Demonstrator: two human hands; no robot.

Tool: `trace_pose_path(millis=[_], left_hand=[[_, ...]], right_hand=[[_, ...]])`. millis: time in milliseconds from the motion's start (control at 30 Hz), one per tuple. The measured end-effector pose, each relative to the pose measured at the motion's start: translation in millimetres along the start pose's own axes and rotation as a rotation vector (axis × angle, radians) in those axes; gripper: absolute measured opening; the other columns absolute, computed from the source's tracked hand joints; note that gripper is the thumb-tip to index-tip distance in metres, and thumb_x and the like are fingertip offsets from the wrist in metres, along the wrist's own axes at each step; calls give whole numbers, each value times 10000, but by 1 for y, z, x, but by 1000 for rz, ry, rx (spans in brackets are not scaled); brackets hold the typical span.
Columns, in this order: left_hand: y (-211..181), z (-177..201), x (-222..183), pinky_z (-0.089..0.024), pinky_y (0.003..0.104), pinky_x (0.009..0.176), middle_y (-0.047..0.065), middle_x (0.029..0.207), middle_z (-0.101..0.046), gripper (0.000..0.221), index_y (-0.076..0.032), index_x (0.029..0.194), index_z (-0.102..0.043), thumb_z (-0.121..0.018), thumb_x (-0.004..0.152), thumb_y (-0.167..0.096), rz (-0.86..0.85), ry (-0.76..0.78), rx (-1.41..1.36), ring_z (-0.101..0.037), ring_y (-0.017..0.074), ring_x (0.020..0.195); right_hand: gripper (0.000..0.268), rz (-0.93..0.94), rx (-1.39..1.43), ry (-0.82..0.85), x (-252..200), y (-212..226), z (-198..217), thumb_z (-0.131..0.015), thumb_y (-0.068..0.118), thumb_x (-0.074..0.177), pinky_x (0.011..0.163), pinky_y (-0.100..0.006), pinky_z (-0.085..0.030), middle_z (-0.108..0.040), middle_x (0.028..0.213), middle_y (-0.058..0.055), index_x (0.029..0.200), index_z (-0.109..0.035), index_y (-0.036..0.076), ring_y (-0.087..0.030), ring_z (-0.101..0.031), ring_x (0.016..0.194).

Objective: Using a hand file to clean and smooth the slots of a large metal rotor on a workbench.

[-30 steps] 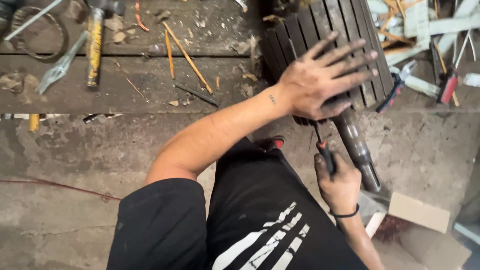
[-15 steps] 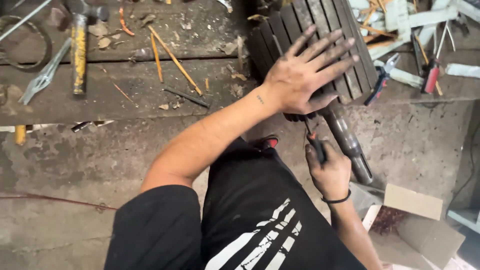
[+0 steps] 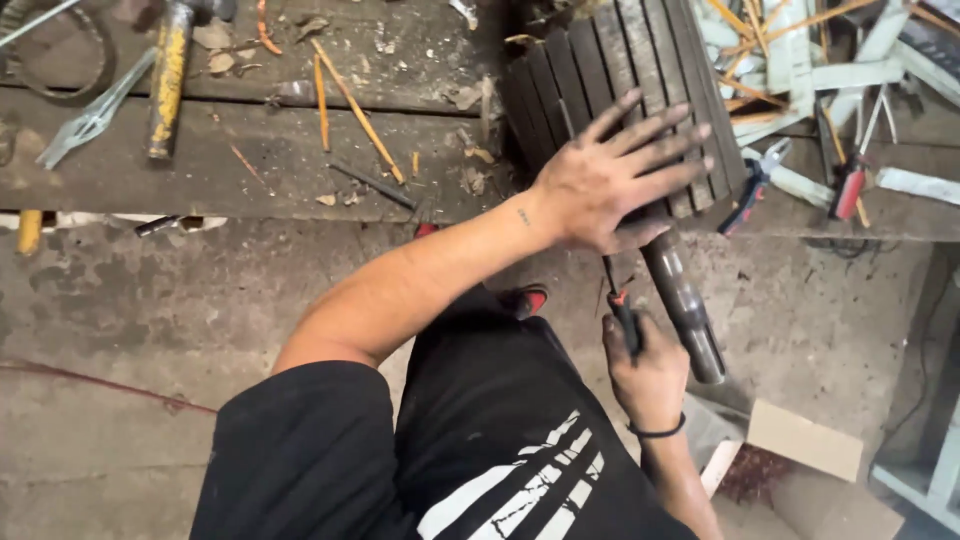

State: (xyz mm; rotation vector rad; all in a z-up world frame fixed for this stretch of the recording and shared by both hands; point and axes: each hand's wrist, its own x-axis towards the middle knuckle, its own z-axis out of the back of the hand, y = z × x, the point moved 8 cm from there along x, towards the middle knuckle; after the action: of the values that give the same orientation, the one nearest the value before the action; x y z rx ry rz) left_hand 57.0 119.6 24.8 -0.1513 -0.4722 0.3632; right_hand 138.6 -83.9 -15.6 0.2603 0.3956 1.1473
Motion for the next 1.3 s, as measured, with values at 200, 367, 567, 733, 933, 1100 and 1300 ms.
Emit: trace_pose_path(millis=[200, 367, 567, 733, 933, 1100, 1300], left_hand=[[-90, -15, -19, -97, 540, 1264, 100, 1567, -469, 660, -209, 1487, -535, -403, 1013, -650, -53, -261, -200, -375, 296, 1500], [-18, -11, 1, -97, 531, 1271, 39, 1625, -388, 675, -238, 1546, -342, -231, 1030, -659, 12, -126, -57, -290, 244, 1532], [-42, -31, -3, -54, 548, 1259, 69, 1639, -308, 701, -205, 1563, -302, -255, 1059, -689, -37, -157, -55, -208, 278, 1531], [-71, -7, -16, -220, 519, 1250, 35, 1552, -516, 565, -237, 1493, -530, -492, 1006, -523, 5, -201, -139, -475, 253, 1473], [-25, -15, -3, -136, 622, 1244, 101, 1609, -370, 675, -196, 1544, -432, -460, 1004, -601, 0, -88, -84, -332, 317, 1520], [-90, -33, -19, 39, 531, 1282, 115, 1653, -253, 839, -180, 1557, -479, -108, 1040, -727, -84, -266, -122, -118, 295, 1560], [-48, -51, -10, 96, 612, 1226, 46, 1688, -75, 714, -276, 1636, -137, -168, 1079, -721, 17, -41, -81, 20, 256, 1541]], right_hand=[[257, -257, -41, 165, -75, -70, 6, -635, 441, 916, 624, -490, -428, -673, 704, -182, 971, -674, 193, -463, -611, 709], [275, -47, 5, 64, -9, -14, 1, -641, 432, 953, 591, -479, -438, -660, 685, -188, 964, -687, 161, -434, -636, 671], [282, -6, -29, 48, -28, -36, 0, -645, 425, 970, 591, -499, -438, -665, 716, -190, 957, -655, 144, -433, -632, 678], [307, -251, -73, 189, -60, -81, -10, -624, 469, 913, 669, -510, -458, -698, 734, -223, 1025, -697, 193, -485, -638, 773], [315, 34, 22, 53, -7, -24, 0, -623, 382, 971, 658, -470, -495, -744, 877, -169, 1129, -729, 132, -415, -696, 813], [297, -298, -46, 241, -66, -80, -7, -611, 480, 933, 673, -493, -456, -694, 771, -217, 954, -630, 184, -476, -628, 816], [268, 31, 13, 73, -35, -41, -4, -669, 387, 936, 609, -486, -456, -694, 725, -173, 1012, -725, 136, -439, -643, 699]])
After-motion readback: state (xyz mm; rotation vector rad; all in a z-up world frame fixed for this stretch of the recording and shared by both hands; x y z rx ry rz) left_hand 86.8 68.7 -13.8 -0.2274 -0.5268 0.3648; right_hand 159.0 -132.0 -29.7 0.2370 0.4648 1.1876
